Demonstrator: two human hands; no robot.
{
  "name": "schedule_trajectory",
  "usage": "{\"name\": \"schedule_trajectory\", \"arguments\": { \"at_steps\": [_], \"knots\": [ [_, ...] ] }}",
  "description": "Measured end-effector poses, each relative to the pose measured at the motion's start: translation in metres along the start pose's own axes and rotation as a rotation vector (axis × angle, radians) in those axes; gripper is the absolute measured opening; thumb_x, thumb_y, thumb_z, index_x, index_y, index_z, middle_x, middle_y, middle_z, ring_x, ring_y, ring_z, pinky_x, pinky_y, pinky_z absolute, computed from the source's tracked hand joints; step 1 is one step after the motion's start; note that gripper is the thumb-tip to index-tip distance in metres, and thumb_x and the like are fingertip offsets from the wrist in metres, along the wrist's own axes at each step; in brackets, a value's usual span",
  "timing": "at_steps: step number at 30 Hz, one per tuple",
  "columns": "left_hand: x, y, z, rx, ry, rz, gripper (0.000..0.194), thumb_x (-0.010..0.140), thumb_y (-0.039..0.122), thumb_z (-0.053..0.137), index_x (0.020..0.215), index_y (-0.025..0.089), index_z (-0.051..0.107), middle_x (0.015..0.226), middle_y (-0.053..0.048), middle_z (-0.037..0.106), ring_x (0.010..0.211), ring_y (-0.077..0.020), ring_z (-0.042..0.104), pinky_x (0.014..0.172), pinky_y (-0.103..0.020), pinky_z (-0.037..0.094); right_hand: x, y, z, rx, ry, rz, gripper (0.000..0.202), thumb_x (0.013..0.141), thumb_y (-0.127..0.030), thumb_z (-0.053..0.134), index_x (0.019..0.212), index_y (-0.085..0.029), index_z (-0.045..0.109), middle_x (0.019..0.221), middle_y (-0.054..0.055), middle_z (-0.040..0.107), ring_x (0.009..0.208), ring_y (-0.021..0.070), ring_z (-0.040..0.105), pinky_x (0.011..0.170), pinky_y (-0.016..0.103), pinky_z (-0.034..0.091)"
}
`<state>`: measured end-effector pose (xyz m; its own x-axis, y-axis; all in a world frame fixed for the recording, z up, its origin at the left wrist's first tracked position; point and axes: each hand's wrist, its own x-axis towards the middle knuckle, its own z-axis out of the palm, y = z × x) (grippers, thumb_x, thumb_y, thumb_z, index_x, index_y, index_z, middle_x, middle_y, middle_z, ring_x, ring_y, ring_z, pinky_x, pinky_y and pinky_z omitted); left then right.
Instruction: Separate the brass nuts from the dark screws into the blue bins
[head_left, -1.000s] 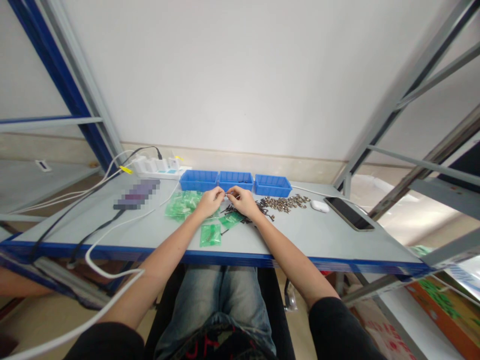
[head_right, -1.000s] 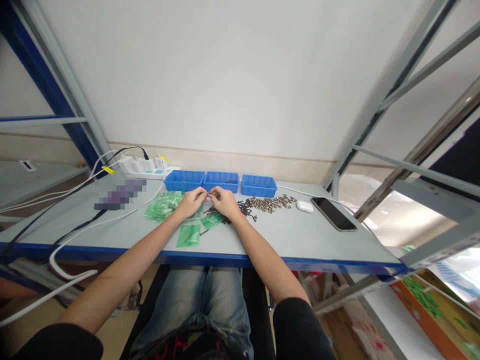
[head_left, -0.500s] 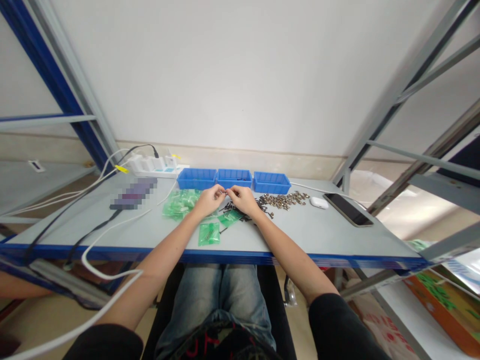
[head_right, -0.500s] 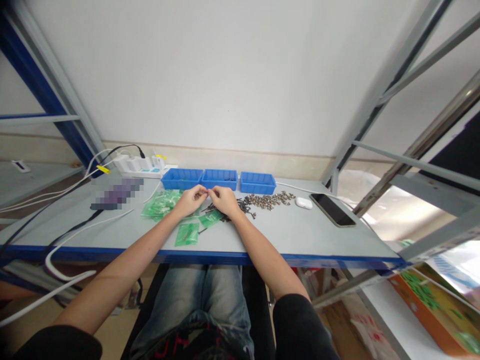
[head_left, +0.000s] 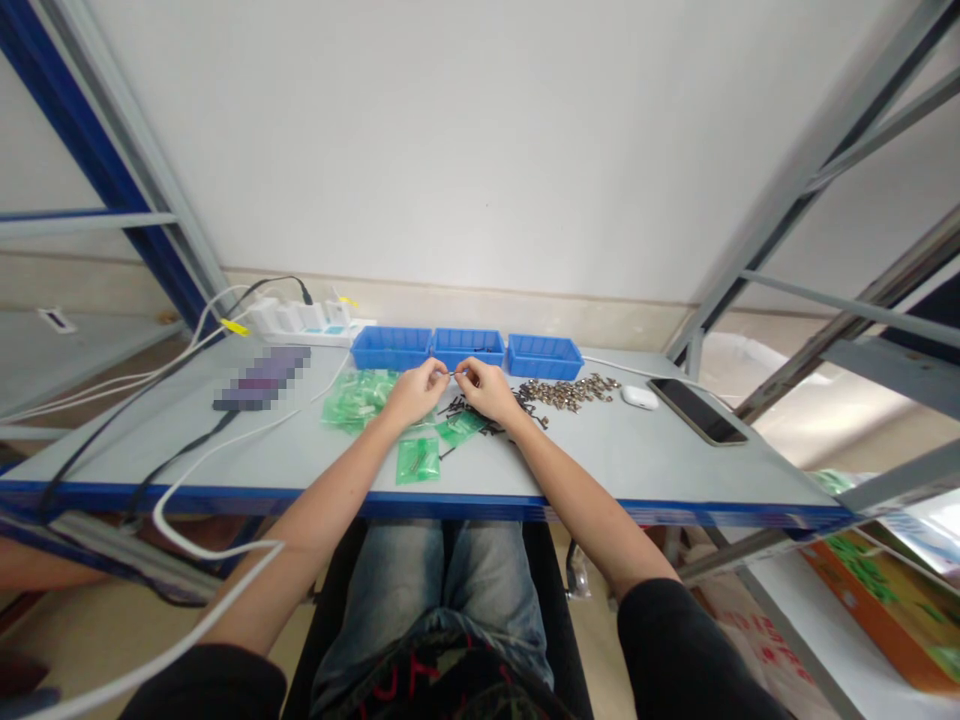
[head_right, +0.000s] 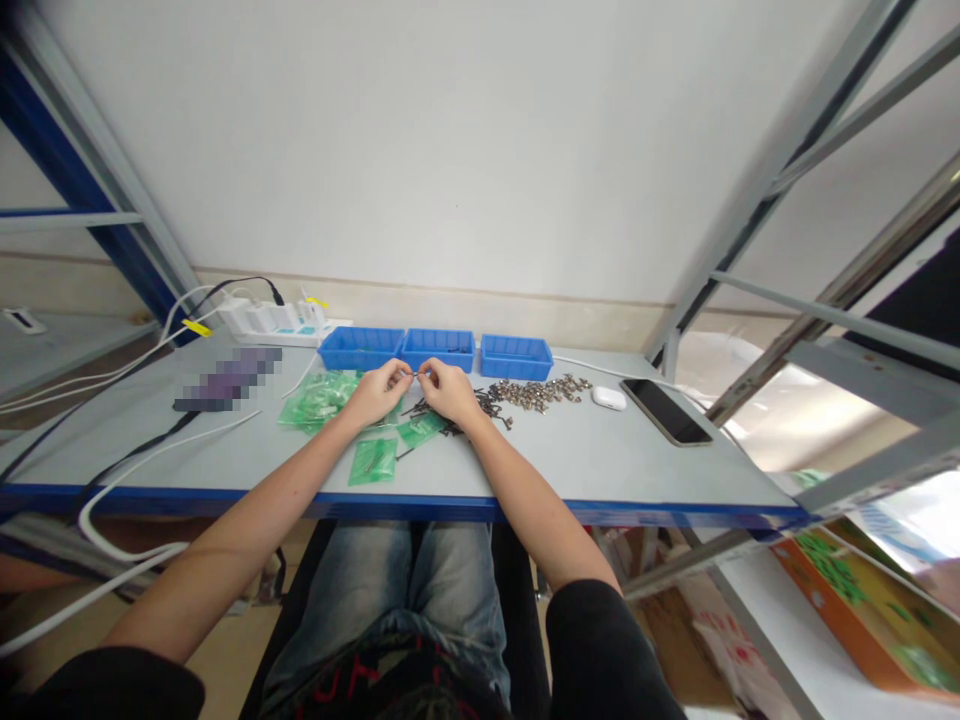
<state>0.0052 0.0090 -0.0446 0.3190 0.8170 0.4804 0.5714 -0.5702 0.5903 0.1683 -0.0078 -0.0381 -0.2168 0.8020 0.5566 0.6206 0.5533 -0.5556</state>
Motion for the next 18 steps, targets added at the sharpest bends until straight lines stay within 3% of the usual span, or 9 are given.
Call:
{"name": "schedule_trajectory", "arguments": {
  "at_steps": [3, 7, 13, 18],
  "knots": [
    [0.0004, -0.0012, 0.0011, -0.035, -0.008, 0.015, 0.026, 0.080, 0.038, 0.049, 0.096, 0.019, 0.055, 0.069, 0.001, 0.061, 0.061, -0.0138, 0.057, 0.059, -0.023, 0.042, 0.0002, -0.0005, -0.0005, -0.020, 0.010, 0.010, 0.017, 0.083, -0.028, 0.045, 0.079, -0.018, 0.058, 0.059, -0.003, 0.051, 0.054, 0.0104, 0.045, 0.054, 0.021, 0.032],
    [-0.0002, 0.0000, 0.0007, -0.013, -0.046, 0.054, 0.024, 0.083, 0.038, 0.044, 0.086, 0.018, 0.057, 0.070, 0.000, 0.062, 0.061, -0.0136, 0.056, 0.060, -0.024, 0.040, 0.0001, -0.0023, -0.0014, -0.029, 0.002, 0.020, 0.021, 0.084, -0.030, 0.044, 0.075, -0.017, 0.058, 0.061, -0.002, 0.053, 0.055, 0.0105, 0.046, 0.055, 0.021, 0.031],
    [-0.0010, 0.0017, -0.0018, 0.044, -0.055, 0.088, 0.025, 0.085, 0.032, 0.038, 0.079, 0.018, 0.058, 0.065, 0.001, 0.059, 0.059, -0.0137, 0.052, 0.058, -0.024, 0.037, -0.0015, -0.0062, -0.0026, 0.031, -0.004, 0.023, 0.019, 0.080, -0.026, 0.049, 0.095, -0.018, 0.056, 0.060, -0.004, 0.053, 0.055, 0.0114, 0.048, 0.057, 0.021, 0.035],
    [-0.0009, 0.0006, -0.0016, 0.051, -0.082, 0.097, 0.025, 0.085, 0.031, 0.038, 0.079, 0.018, 0.059, 0.067, 0.000, 0.061, 0.061, -0.0141, 0.054, 0.059, -0.024, 0.038, -0.0008, -0.0040, -0.0008, 0.016, -0.020, -0.001, 0.013, 0.080, -0.022, 0.046, 0.088, -0.018, 0.056, 0.060, -0.004, 0.052, 0.055, 0.0111, 0.047, 0.056, 0.021, 0.033]
  ]
}}
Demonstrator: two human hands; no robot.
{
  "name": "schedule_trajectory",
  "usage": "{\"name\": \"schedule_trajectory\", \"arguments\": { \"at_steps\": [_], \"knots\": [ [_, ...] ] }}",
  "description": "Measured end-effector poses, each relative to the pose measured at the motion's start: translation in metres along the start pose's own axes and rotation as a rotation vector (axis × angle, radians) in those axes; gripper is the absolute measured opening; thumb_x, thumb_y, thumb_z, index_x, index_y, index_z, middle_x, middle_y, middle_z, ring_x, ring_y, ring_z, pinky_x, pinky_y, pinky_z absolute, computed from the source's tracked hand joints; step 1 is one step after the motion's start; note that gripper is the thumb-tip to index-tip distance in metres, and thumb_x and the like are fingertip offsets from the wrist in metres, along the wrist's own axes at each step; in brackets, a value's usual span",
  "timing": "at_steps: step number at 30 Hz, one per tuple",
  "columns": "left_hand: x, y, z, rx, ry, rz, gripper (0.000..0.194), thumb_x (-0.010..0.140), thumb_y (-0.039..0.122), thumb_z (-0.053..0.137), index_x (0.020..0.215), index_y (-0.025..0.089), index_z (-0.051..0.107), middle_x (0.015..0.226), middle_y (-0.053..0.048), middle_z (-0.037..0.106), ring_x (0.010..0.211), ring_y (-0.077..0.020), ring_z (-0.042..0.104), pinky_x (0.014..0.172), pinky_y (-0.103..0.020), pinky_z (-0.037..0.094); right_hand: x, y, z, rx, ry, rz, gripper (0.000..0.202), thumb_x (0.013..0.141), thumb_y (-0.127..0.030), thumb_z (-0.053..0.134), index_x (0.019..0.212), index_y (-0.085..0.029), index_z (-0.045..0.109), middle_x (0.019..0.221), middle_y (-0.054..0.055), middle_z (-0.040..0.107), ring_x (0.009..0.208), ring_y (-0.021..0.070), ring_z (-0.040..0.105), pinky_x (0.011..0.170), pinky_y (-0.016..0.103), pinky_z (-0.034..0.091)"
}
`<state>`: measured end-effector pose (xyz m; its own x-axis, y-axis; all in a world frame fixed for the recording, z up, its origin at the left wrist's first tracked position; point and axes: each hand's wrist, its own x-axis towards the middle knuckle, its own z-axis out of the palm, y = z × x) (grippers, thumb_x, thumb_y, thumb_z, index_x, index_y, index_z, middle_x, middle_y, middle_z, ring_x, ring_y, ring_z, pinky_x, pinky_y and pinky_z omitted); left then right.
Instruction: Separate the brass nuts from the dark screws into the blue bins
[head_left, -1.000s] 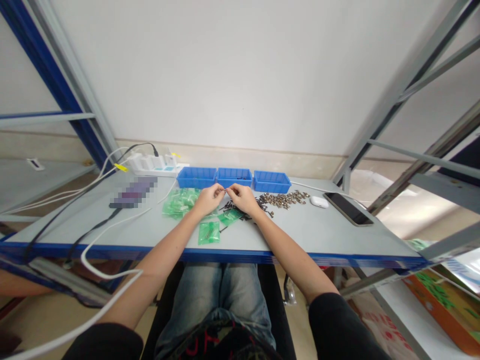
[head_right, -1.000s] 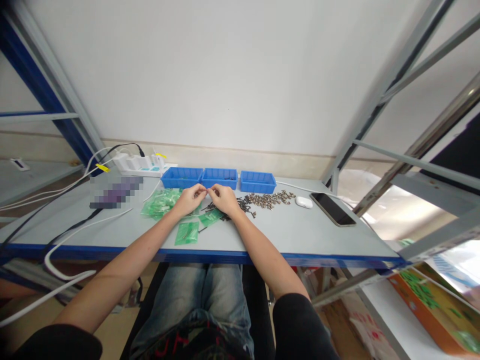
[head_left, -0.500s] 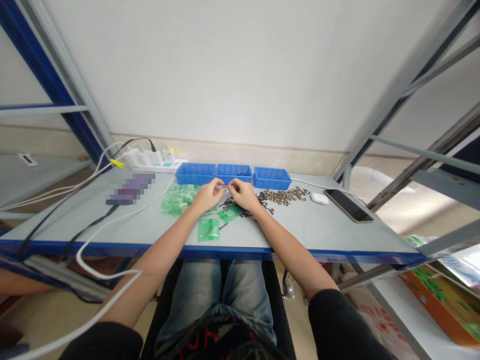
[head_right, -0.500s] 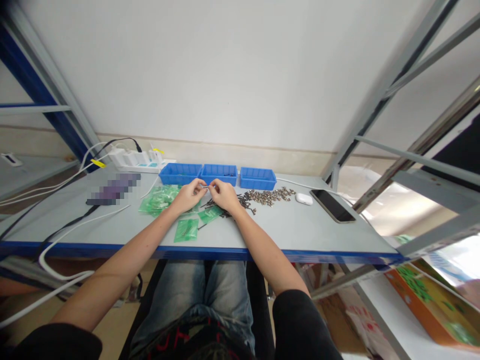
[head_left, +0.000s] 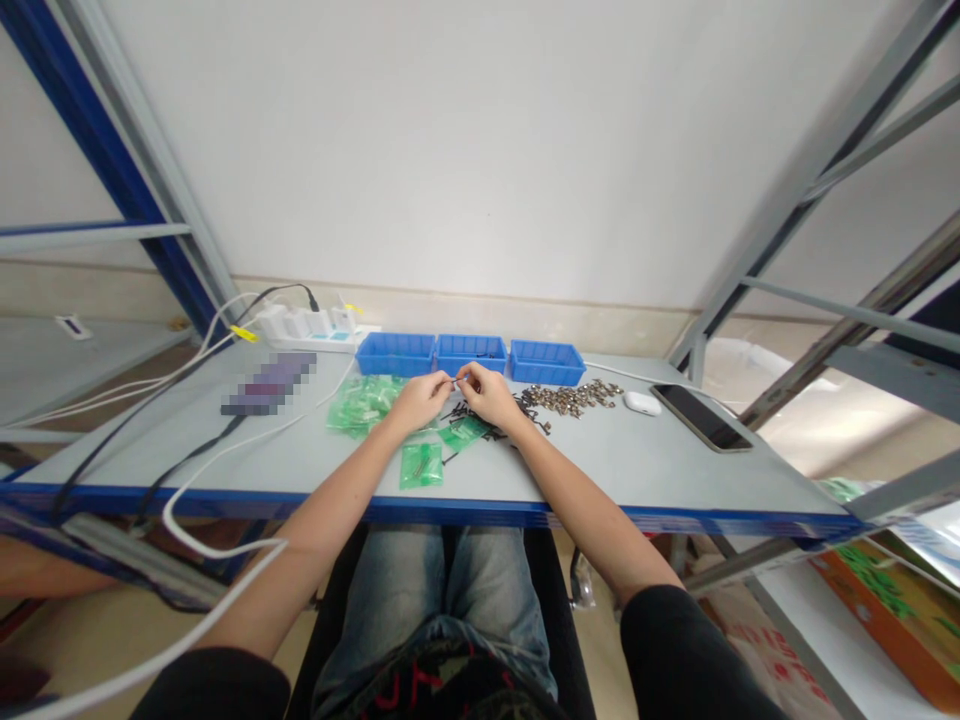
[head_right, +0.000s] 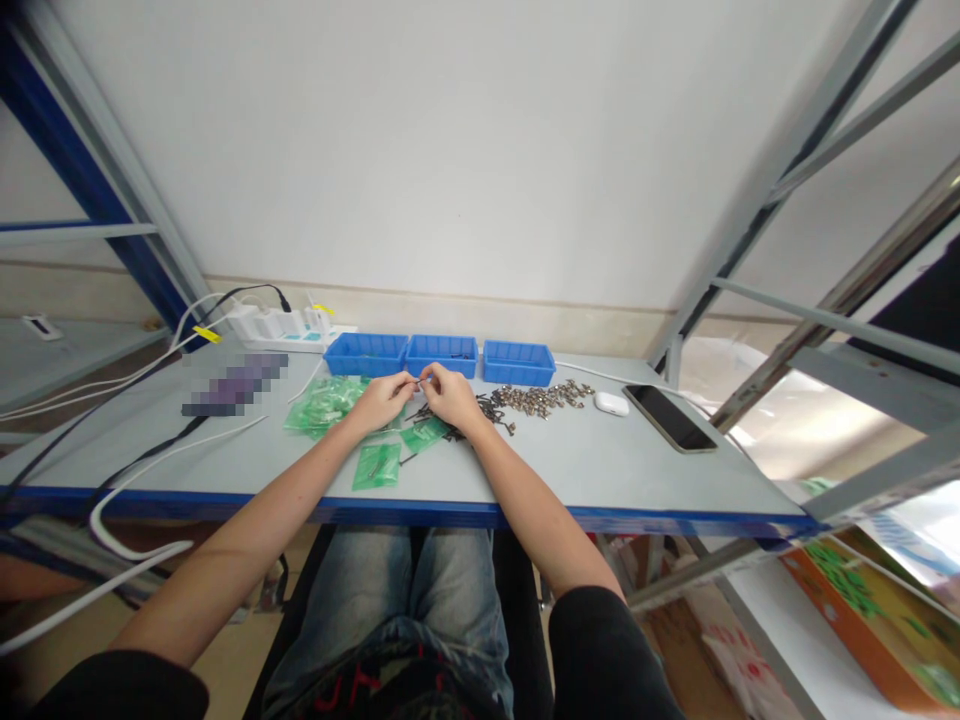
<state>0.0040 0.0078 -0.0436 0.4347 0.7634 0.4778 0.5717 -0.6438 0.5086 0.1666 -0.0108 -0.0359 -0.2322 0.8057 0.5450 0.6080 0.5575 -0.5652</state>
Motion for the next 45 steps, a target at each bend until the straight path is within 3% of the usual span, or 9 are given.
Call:
{"name": "schedule_trajectory", "arguments": {
  "at_steps": [5, 16, 25, 37, 45],
  "knots": [
    [-0.0006, 0.0025, -0.0005, -0.070, 0.044, -0.056, 0.024, 0.084, 0.036, 0.042, 0.091, 0.018, 0.058, 0.073, -0.001, 0.064, 0.067, -0.0156, 0.059, 0.063, -0.025, 0.041, 0.0008, 0.0028, 0.0008, -0.036, 0.036, 0.013, 0.013, 0.082, -0.025, 0.045, 0.082, -0.018, 0.056, 0.059, -0.004, 0.049, 0.054, 0.0109, 0.045, 0.055, 0.021, 0.031],
    [-0.0001, 0.0055, -0.0025, -0.131, 0.073, -0.059, 0.021, 0.082, 0.033, 0.044, 0.094, 0.019, 0.055, 0.071, 0.000, 0.061, 0.065, -0.0149, 0.058, 0.064, -0.025, 0.044, 0.0013, 0.0002, -0.0012, -0.055, 0.029, 0.027, 0.023, 0.086, -0.026, 0.039, 0.070, -0.018, 0.053, 0.060, -0.002, 0.052, 0.057, 0.0115, 0.046, 0.056, 0.021, 0.030],
    [0.0000, 0.0053, -0.0029, -0.038, 0.108, -0.049, 0.026, 0.085, 0.036, 0.039, 0.083, 0.019, 0.059, 0.067, 0.000, 0.061, 0.063, -0.0145, 0.055, 0.060, -0.024, 0.040, -0.0010, 0.0017, 0.0006, 0.039, 0.019, 0.023, 0.018, 0.080, -0.030, 0.049, 0.092, -0.018, 0.055, 0.058, -0.005, 0.050, 0.054, 0.0113, 0.047, 0.055, 0.021, 0.033],
    [-0.0001, 0.0034, -0.0024, -0.061, 0.090, -0.082, 0.027, 0.084, 0.035, 0.039, 0.079, 0.018, 0.059, 0.065, -0.001, 0.062, 0.060, -0.0143, 0.055, 0.059, -0.024, 0.040, -0.0007, 0.0036, 0.0025, 0.036, -0.018, 0.001, 0.012, 0.081, -0.024, 0.047, 0.089, -0.018, 0.054, 0.058, -0.005, 0.049, 0.053, 0.0112, 0.046, 0.054, 0.021, 0.032],
    [0.0003, 0.0081, -0.0028, -0.135, 0.133, -0.066, 0.022, 0.080, 0.033, 0.049, 0.095, 0.018, 0.055, 0.067, 0.001, 0.060, 0.059, -0.0129, 0.056, 0.060, -0.023, 0.043, -0.0003, 0.0024, 0.0031, -0.014, 0.015, 0.033, 0.019, 0.088, -0.026, 0.038, 0.080, -0.019, 0.053, 0.063, -0.001, 0.054, 0.058, 0.0125, 0.050, 0.057, 0.021, 0.033]
  ]
}}
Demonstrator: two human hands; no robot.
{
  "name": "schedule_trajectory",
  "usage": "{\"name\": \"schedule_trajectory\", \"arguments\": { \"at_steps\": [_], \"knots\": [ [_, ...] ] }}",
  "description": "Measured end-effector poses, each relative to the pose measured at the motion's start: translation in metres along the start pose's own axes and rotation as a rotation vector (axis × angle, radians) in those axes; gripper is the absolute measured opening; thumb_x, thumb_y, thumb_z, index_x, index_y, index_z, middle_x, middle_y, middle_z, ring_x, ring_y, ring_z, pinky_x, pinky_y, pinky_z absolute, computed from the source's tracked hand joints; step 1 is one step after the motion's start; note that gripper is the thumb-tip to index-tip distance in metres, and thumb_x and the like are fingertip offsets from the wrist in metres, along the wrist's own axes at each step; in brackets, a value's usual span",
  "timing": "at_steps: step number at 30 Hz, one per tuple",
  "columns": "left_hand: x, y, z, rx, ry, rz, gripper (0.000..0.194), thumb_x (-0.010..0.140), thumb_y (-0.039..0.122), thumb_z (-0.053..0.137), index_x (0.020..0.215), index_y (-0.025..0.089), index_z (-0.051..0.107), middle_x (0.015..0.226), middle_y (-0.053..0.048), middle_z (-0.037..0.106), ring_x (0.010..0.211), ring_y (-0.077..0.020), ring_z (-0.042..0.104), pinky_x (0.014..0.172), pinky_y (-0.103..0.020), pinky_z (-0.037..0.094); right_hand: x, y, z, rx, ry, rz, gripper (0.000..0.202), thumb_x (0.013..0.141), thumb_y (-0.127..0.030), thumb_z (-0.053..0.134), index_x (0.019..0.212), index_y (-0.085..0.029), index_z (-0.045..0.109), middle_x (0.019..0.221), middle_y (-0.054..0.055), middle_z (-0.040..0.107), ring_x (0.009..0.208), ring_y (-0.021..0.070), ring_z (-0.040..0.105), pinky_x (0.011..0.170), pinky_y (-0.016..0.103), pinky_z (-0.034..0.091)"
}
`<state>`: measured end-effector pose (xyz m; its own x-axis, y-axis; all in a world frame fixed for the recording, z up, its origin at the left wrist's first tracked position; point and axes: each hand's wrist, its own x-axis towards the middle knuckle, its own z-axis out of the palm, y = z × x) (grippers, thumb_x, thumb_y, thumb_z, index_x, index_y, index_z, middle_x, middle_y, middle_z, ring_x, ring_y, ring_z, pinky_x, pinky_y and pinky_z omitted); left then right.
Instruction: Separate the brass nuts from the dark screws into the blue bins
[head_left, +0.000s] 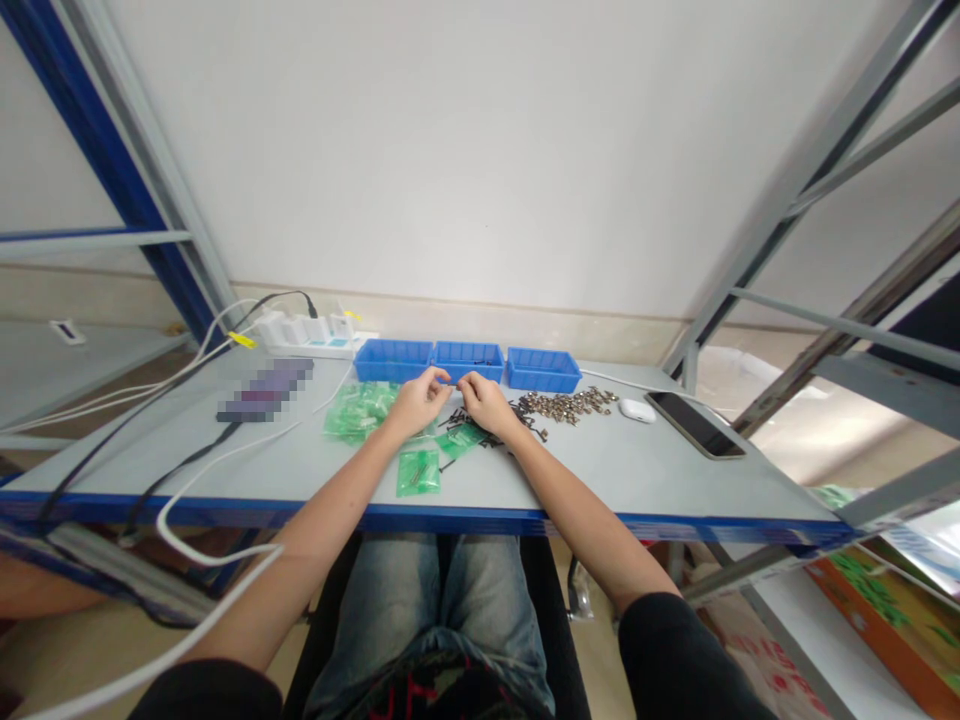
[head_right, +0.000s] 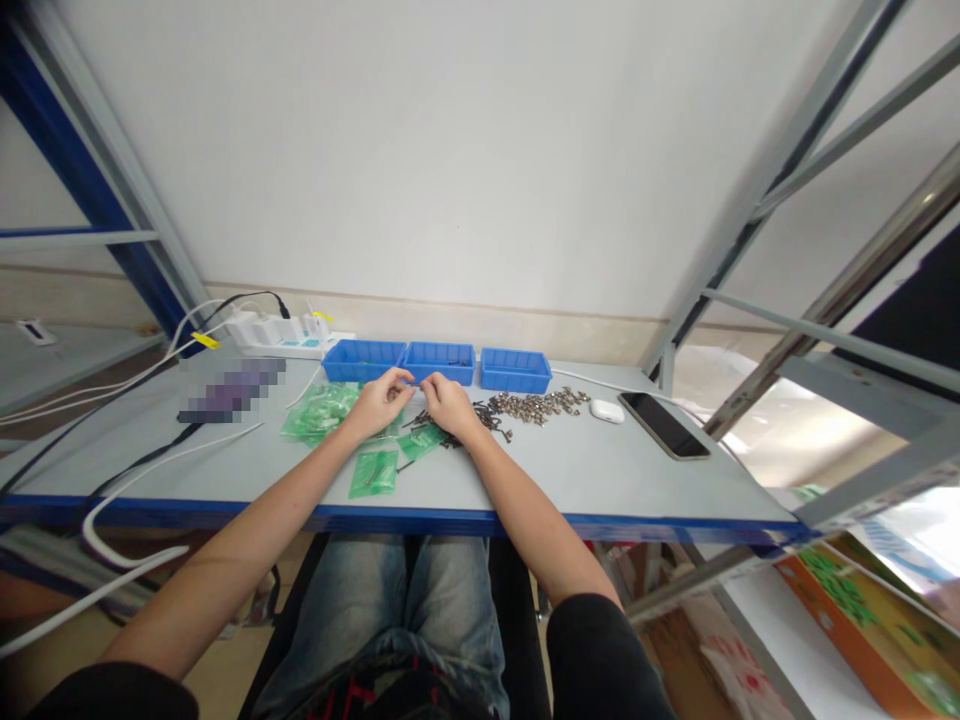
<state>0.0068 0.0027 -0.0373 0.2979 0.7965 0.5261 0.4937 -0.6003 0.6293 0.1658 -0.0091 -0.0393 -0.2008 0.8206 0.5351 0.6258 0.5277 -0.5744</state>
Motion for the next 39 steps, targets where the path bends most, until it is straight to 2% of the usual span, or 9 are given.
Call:
{"name": "schedule_trajectory", "arguments": {
  "at_steps": [7, 10, 13, 17, 26, 29, 33, 39],
  "knots": [
    [0.0005, -0.0006, -0.0004, 0.029, 0.002, 0.029, 0.018, 0.080, 0.032, 0.047, 0.089, 0.019, 0.056, 0.069, 0.001, 0.061, 0.065, -0.0136, 0.057, 0.064, -0.024, 0.043, 0.0001, -0.0017, -0.0002, -0.008, -0.006, 0.005, 0.023, 0.089, -0.029, 0.036, 0.077, -0.019, 0.053, 0.062, -0.001, 0.054, 0.058, 0.0124, 0.049, 0.057, 0.021, 0.032],
    [0.0007, -0.0023, -0.0002, 0.016, 0.014, 0.018, 0.018, 0.082, 0.032, 0.045, 0.088, 0.018, 0.055, 0.071, 0.000, 0.062, 0.066, -0.0144, 0.058, 0.064, -0.025, 0.043, -0.0010, -0.0016, 0.0006, 0.024, -0.012, 0.009, 0.019, 0.086, -0.033, 0.042, 0.090, -0.018, 0.053, 0.059, -0.004, 0.051, 0.055, 0.0123, 0.048, 0.055, 0.021, 0.032],
    [0.0007, -0.0031, -0.0005, -0.002, 0.014, 0.013, 0.020, 0.083, 0.033, 0.042, 0.088, 0.018, 0.055, 0.071, -0.001, 0.062, 0.066, -0.0148, 0.058, 0.063, -0.025, 0.043, -0.0015, -0.0007, 0.0012, 0.059, -0.022, -0.009, 0.022, 0.082, -0.029, 0.046, 0.100, -0.018, 0.050, 0.056, -0.006, 0.048, 0.052, 0.0123, 0.047, 0.054, 0.021, 0.033],
    [0.0004, -0.0028, -0.0013, -0.006, -0.003, 0.005, 0.022, 0.084, 0.034, 0.041, 0.090, 0.018, 0.055, 0.069, -0.001, 0.062, 0.066, -0.0149, 0.058, 0.063, -0.025, 0.043, -0.0009, 0.0000, 0.0009, 0.037, 0.006, -0.028, 0.016, 0.082, -0.024, 0.043, 0.093, -0.019, 0.052, 0.057, -0.005, 0.048, 0.052, 0.0120, 0.045, 0.054, 0.022, 0.032],
    [0.0004, 0.0002, -0.0020, 0.030, -0.029, 0.003, 0.021, 0.083, 0.034, 0.042, 0.085, 0.017, 0.056, 0.073, -0.002, 0.064, 0.069, -0.0149, 0.059, 0.066, -0.024, 0.044, -0.0005, -0.0022, -0.0022, 0.002, 0.022, -0.019, 0.011, 0.081, -0.024, 0.044, 0.084, -0.019, 0.053, 0.059, -0.004, 0.050, 0.054, 0.0117, 0.046, 0.055, 0.021, 0.033],
    [0.0005, -0.0005, -0.0019, 0.033, -0.044, 0.010, 0.022, 0.084, 0.034, 0.041, 0.085, 0.018, 0.056, 0.073, -0.001, 0.064, 0.070, -0.0149, 0.059, 0.066, -0.024, 0.043, -0.0005, -0.0006, -0.0013, 0.013, 0.034, -0.015, 0.012, 0.081, -0.024, 0.043, 0.087, -0.018, 0.053, 0.059, -0.003, 0.050, 0.054, 0.0122, 0.046, 0.055, 0.022, 0.033],
    [0.0005, -0.0021, -0.0015, 0.015, -0.041, 0.005, 0.023, 0.086, 0.034, 0.038, 0.087, 0.017, 0.055, 0.070, -0.001, 0.062, 0.066, -0.0141, 0.059, 0.065, -0.024, 0.043, -0.0012, 0.0000, -0.0005, 0.064, 0.006, -0.023, 0.019, 0.079, -0.024, 0.047, 0.097, -0.018, 0.050, 0.059, -0.005, 0.049, 0.054, 0.0120, 0.047, 0.055, 0.021, 0.034],
    [0.0006, -0.0006, -0.0019, 0.037, -0.029, -0.035, 0.024, 0.085, 0.035, 0.038, 0.087, 0.017, 0.054, 0.071, -0.002, 0.063, 0.064, -0.0142, 0.057, 0.061, -0.024, 0.042, -0.0021, -0.0006, 0.0012, 0.064, -0.085, -0.062, 0.015, 0.078, -0.028, 0.050, 0.087, -0.017, 0.054, 0.056, -0.006, 0.050, 0.050, 0.0096, 0.046, 0.052, 0.020, 0.033]
  ]
}}
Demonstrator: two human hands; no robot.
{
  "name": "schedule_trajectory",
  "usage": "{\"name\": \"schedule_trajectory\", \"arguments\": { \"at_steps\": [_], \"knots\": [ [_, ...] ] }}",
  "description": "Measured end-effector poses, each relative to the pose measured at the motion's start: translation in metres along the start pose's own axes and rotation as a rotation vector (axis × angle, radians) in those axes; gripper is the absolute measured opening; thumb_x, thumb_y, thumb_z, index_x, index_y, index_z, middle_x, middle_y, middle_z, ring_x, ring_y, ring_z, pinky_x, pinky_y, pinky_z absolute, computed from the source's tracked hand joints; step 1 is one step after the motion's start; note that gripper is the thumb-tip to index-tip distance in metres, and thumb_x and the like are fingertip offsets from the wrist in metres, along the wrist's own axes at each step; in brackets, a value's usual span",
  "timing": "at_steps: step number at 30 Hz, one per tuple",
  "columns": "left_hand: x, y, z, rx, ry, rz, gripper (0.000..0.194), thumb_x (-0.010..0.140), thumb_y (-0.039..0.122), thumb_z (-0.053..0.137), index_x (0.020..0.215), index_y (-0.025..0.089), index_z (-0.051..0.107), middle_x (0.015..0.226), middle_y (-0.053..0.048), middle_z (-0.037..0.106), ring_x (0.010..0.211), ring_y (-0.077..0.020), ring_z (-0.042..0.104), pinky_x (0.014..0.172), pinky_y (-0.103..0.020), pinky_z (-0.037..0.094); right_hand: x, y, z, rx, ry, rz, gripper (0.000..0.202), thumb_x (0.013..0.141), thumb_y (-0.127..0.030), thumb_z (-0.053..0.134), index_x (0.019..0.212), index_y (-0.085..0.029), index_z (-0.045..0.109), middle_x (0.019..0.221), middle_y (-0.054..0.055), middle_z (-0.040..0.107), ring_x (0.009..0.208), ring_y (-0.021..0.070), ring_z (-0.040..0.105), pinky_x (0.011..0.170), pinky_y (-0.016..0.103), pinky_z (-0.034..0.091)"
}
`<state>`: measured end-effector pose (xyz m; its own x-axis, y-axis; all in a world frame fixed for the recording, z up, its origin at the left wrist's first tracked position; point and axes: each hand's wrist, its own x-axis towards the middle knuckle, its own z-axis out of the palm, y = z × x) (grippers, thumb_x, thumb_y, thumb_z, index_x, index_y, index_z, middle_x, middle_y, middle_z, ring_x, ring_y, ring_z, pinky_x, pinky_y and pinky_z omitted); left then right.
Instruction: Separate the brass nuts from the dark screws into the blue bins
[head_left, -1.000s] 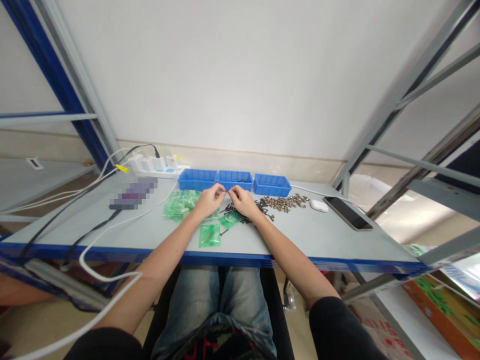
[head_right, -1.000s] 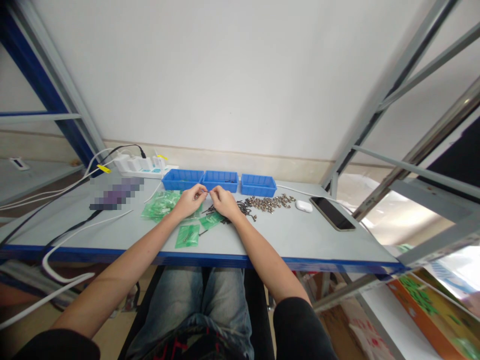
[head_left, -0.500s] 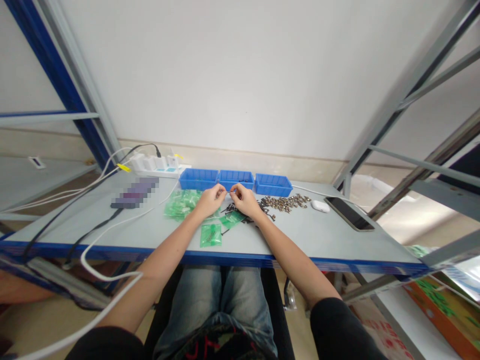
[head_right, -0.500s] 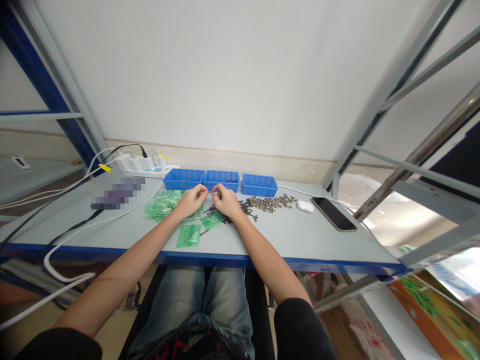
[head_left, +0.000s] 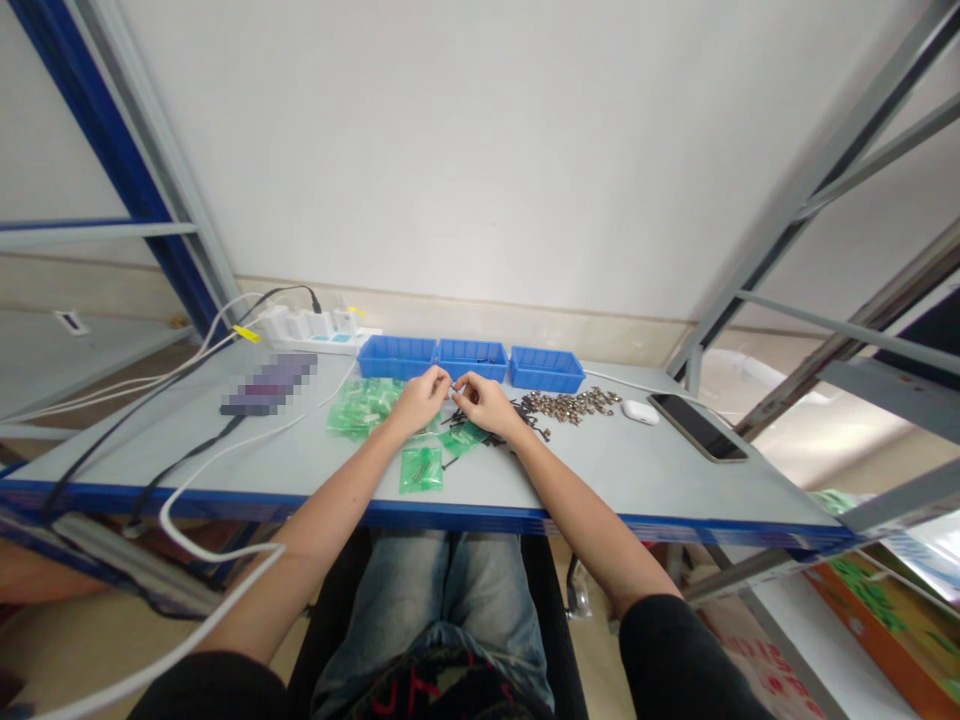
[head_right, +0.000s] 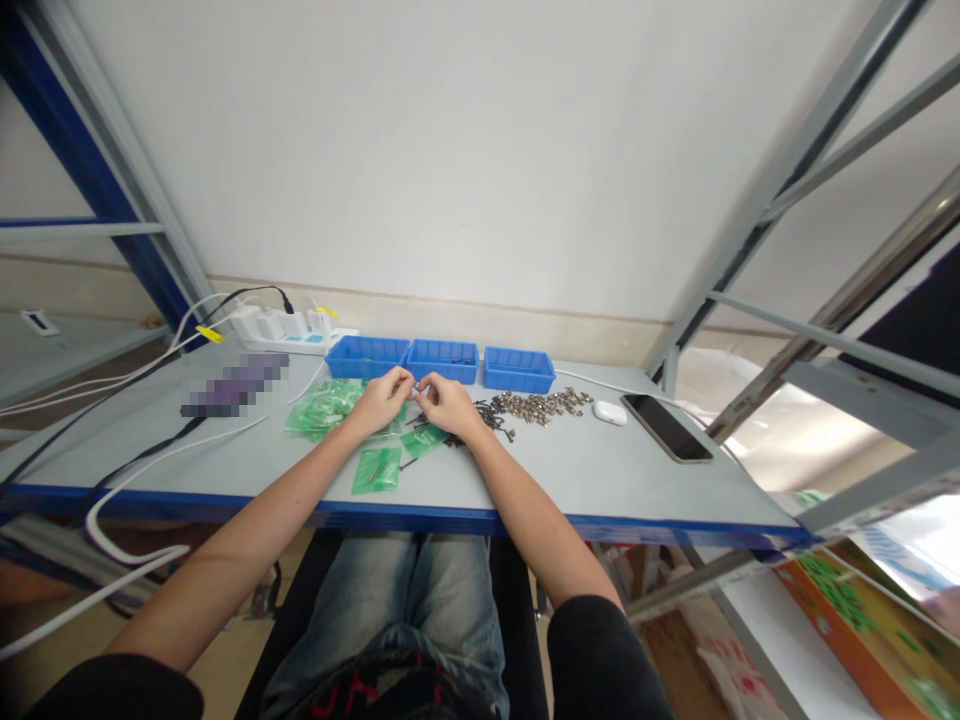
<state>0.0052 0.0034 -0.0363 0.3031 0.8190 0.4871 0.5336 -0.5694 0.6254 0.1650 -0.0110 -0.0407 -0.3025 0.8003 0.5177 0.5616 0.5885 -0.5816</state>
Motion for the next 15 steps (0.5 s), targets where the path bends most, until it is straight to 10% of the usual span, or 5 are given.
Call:
{"name": "schedule_trajectory", "arguments": {
  "at_steps": [15],
  "knots": [
    [-0.005, 0.005, 0.005, 0.353, -0.175, -0.039, 0.030, 0.075, 0.048, 0.053, 0.079, 0.020, 0.063, 0.081, -0.003, 0.068, 0.081, -0.0206, 0.060, 0.073, -0.029, 0.041, 0.006, 0.018, -0.022, -0.301, 0.344, 0.342, 0.028, 0.084, -0.034, 0.043, 0.075, -0.018, 0.064, 0.061, 0.001, 0.059, 0.057, 0.0139, 0.050, 0.057, 0.023, 0.032]
  ]
}}
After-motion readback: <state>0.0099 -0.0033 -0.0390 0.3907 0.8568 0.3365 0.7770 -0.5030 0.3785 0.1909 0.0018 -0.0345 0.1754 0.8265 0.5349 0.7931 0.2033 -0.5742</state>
